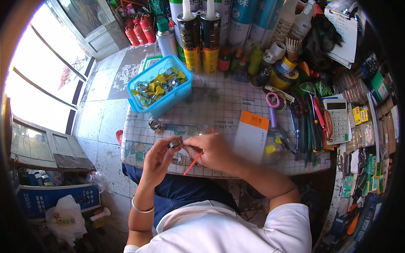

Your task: The person assembles small metal keychains by inserting yellow plastic tags and red zip ties, then places them into a blue container. The person also moves around the shop to retrieve and organize items on shelves.

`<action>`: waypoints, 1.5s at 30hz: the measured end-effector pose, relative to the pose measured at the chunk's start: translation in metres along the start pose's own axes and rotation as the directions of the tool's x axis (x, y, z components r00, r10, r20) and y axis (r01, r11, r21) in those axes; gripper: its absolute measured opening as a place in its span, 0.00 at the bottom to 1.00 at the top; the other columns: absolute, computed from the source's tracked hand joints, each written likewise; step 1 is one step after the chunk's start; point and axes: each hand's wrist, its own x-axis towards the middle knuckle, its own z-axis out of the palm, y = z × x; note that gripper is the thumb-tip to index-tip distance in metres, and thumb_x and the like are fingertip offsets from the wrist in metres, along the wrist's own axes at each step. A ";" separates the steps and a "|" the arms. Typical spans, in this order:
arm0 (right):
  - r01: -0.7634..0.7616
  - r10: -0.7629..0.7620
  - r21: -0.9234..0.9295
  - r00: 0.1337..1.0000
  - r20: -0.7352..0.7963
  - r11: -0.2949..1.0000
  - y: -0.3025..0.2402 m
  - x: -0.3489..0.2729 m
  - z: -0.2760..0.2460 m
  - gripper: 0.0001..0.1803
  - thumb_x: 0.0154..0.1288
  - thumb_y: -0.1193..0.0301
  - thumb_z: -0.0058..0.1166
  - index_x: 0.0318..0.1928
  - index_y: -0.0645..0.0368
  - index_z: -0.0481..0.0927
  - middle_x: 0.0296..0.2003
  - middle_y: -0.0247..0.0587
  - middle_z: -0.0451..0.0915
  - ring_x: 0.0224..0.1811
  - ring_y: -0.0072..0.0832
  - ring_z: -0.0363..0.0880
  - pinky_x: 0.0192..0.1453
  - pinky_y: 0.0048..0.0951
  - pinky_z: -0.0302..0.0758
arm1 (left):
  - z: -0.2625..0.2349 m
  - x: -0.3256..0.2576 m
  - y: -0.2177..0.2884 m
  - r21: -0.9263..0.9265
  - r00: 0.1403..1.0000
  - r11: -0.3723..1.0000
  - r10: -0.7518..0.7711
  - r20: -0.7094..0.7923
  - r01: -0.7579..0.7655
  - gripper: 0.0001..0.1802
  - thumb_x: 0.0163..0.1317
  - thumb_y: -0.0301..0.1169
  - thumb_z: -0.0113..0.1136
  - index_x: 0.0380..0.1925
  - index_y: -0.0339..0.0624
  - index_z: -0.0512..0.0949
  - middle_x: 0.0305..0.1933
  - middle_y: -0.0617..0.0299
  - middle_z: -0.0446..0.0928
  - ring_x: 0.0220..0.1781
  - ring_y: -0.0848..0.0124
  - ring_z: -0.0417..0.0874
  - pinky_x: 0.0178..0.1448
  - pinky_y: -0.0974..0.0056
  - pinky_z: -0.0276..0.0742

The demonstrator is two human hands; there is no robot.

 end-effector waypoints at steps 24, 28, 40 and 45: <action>-0.011 0.011 0.090 1.000 0.006 0.996 -0.003 0.001 -0.002 0.06 0.55 0.75 0.61 0.35 0.60 0.83 0.26 0.41 0.83 0.24 0.29 0.81 0.28 0.25 0.76 | -0.012 -0.030 -0.005 0.529 0.968 0.849 0.128 -0.216 0.006 0.05 0.54 0.21 0.63 0.31 0.40 0.77 0.38 0.60 0.70 0.39 0.67 0.75 0.46 0.67 0.70; -0.032 0.025 0.096 0.997 0.067 0.995 -0.007 0.001 -0.005 0.05 0.53 0.77 0.60 0.33 0.61 0.83 0.24 0.39 0.82 0.21 0.28 0.80 0.27 0.24 0.76 | -0.019 -0.025 -0.010 -0.226 0.965 0.973 -0.103 -0.239 0.048 0.04 0.66 0.24 0.55 0.36 0.32 0.75 0.38 0.69 0.67 0.40 0.83 0.70 0.45 0.76 0.65; 0.067 -0.068 0.038 0.997 0.026 0.997 -0.002 -0.001 0.000 0.06 0.51 0.74 0.63 0.32 0.59 0.83 0.25 0.41 0.82 0.24 0.33 0.82 0.29 0.28 0.78 | -0.008 -0.023 -0.011 -0.157 0.995 0.987 -0.048 -0.090 0.034 0.07 0.61 0.17 0.55 0.39 0.32 0.75 0.47 0.62 0.67 0.47 0.76 0.74 0.52 0.73 0.69; 0.070 -0.071 0.033 0.997 0.028 0.997 -0.001 -0.001 0.002 0.07 0.52 0.73 0.63 0.33 0.58 0.84 0.26 0.41 0.83 0.25 0.34 0.83 0.30 0.27 0.79 | -0.003 -0.024 -0.005 -0.177 0.998 0.982 -0.070 0.009 0.071 0.12 0.62 0.13 0.49 0.45 0.30 0.69 0.44 0.59 0.72 0.49 0.73 0.76 0.56 0.69 0.71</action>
